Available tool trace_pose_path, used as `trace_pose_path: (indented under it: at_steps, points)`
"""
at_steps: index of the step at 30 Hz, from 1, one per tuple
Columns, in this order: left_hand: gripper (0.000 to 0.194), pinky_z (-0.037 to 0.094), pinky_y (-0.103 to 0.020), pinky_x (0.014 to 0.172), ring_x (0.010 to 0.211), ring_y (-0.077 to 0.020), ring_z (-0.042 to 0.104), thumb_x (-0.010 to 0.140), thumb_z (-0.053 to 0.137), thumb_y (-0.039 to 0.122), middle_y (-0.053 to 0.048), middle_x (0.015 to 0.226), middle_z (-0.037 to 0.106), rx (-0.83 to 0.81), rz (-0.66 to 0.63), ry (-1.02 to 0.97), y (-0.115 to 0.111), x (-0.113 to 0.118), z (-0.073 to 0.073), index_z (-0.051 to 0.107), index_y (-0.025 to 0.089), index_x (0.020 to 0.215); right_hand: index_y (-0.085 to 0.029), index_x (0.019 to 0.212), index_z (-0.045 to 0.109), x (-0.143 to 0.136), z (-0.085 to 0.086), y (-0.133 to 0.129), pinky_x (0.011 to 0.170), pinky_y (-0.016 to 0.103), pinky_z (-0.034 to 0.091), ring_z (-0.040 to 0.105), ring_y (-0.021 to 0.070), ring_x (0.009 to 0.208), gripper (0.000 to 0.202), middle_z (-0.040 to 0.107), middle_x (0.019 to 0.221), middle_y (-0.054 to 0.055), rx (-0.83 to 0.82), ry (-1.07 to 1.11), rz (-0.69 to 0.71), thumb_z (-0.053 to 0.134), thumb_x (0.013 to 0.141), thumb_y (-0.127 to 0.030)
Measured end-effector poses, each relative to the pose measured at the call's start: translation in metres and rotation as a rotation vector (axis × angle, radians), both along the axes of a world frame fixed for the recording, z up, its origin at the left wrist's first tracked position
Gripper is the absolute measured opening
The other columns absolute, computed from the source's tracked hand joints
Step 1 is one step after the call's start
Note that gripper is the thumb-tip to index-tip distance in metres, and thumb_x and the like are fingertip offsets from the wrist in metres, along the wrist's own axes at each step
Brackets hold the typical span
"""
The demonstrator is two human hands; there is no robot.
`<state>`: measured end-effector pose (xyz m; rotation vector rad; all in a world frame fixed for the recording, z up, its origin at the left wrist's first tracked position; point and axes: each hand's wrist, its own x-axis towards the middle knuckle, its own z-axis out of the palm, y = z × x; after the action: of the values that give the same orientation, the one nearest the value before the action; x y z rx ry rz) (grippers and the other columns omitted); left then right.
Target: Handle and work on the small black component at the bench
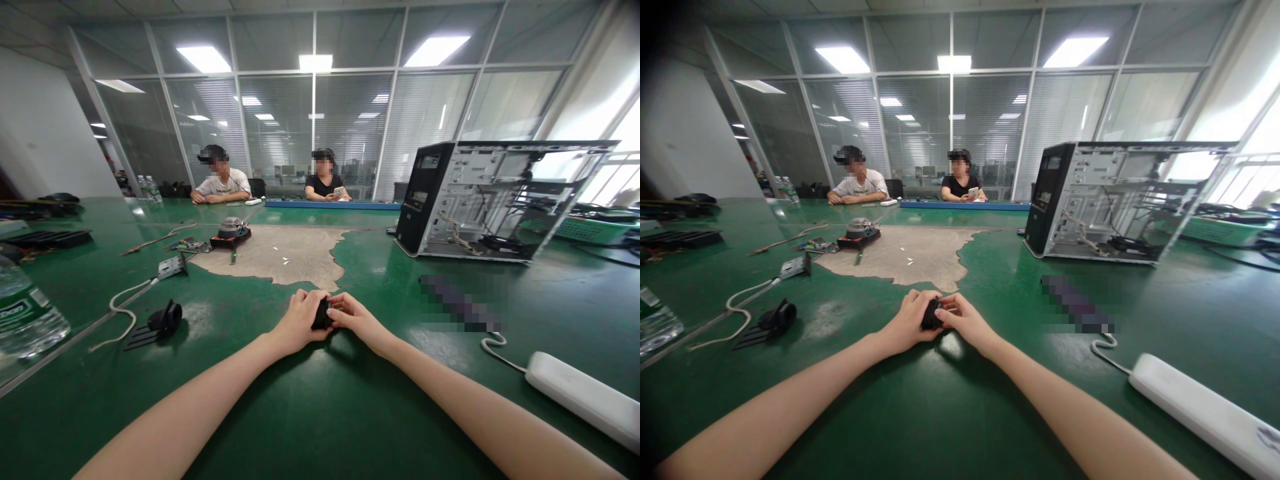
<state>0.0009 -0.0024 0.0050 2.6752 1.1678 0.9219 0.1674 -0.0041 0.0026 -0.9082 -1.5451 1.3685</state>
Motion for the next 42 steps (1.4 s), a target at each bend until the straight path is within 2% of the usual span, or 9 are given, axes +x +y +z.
trace_pose_path:
  at_steps: [5,10,15,23,28,34,42]
  points:
    - [0.054,0.033,-0.036,0.078,0.088,-0.0222,0.038,0.064,0.062,0.027,-0.004,0.106,0.048,-0.011,-0.003,0.002,0.000,0.000,0.001,0.035,0.023,0.111,-0.022,0.084,0.043,0.003,0.007,-0.004,0.073,0.031,0.043,0.053,0.0143,0.081,0.036,0.054,0.081,-0.002,0.047,0.037,0.088,0.070,0.060,-0.025]
    - [0.053,0.033,-0.037,0.078,0.086,-0.0223,0.039,0.066,0.061,0.030,-0.005,0.106,0.048,-0.005,-0.001,0.007,0.000,0.000,0.001,0.035,0.022,0.111,-0.021,0.084,0.044,-0.001,0.005,-0.004,0.065,0.028,0.045,0.053,0.0123,0.073,0.027,0.053,0.079,-0.002,0.003,0.050,0.025,0.062,0.068,-0.034]
    - [0.054,0.034,-0.037,0.078,0.087,-0.0227,0.039,0.065,0.062,0.031,-0.005,0.106,0.048,-0.005,0.001,0.000,0.000,0.000,-0.001,0.035,0.022,0.111,-0.020,0.087,0.047,-0.001,-0.001,0.000,0.064,0.028,0.045,0.052,0.0132,0.076,0.029,0.052,0.085,0.001,-0.007,0.005,-0.030,0.062,0.068,-0.036]
    - [0.056,0.034,-0.037,0.077,0.087,-0.0224,0.039,0.062,0.063,0.026,-0.004,0.104,0.048,-0.022,0.007,0.011,0.001,0.000,0.000,0.036,0.023,0.111,-0.022,0.084,0.043,0.003,0.009,-0.005,0.074,0.030,0.042,0.053,0.0135,0.081,0.038,0.055,0.080,-0.003,0.050,0.032,0.092,0.071,0.059,-0.024]
    - [0.052,0.033,-0.037,0.077,0.086,-0.0221,0.039,0.066,0.061,0.031,-0.005,0.106,0.048,-0.018,-0.002,-0.002,0.000,0.001,0.001,0.036,0.023,0.111,-0.021,0.084,0.044,0.000,0.006,-0.005,0.065,0.027,0.044,0.052,0.0120,0.073,0.026,0.053,0.078,-0.002,0.006,0.058,0.036,0.062,0.069,-0.033]
    - [0.054,0.033,-0.037,0.078,0.088,-0.0225,0.039,0.066,0.061,0.031,-0.005,0.107,0.047,-0.008,-0.003,0.000,0.000,0.001,0.000,0.035,0.023,0.112,-0.020,0.087,0.047,-0.001,0.000,-0.001,0.065,0.028,0.045,0.052,0.0132,0.076,0.030,0.052,0.084,0.000,-0.010,0.003,-0.037,0.063,0.067,-0.035]
    - [0.051,0.033,-0.037,0.078,0.088,-0.0221,0.039,0.065,0.062,0.028,-0.003,0.103,0.049,-0.018,-0.003,-0.007,-0.002,0.001,0.002,0.036,0.023,0.109,-0.022,0.083,0.044,0.005,0.007,-0.003,0.071,0.030,0.043,0.053,0.0136,0.078,0.034,0.055,0.078,-0.003,0.048,-0.004,0.092,0.070,0.061,-0.027]
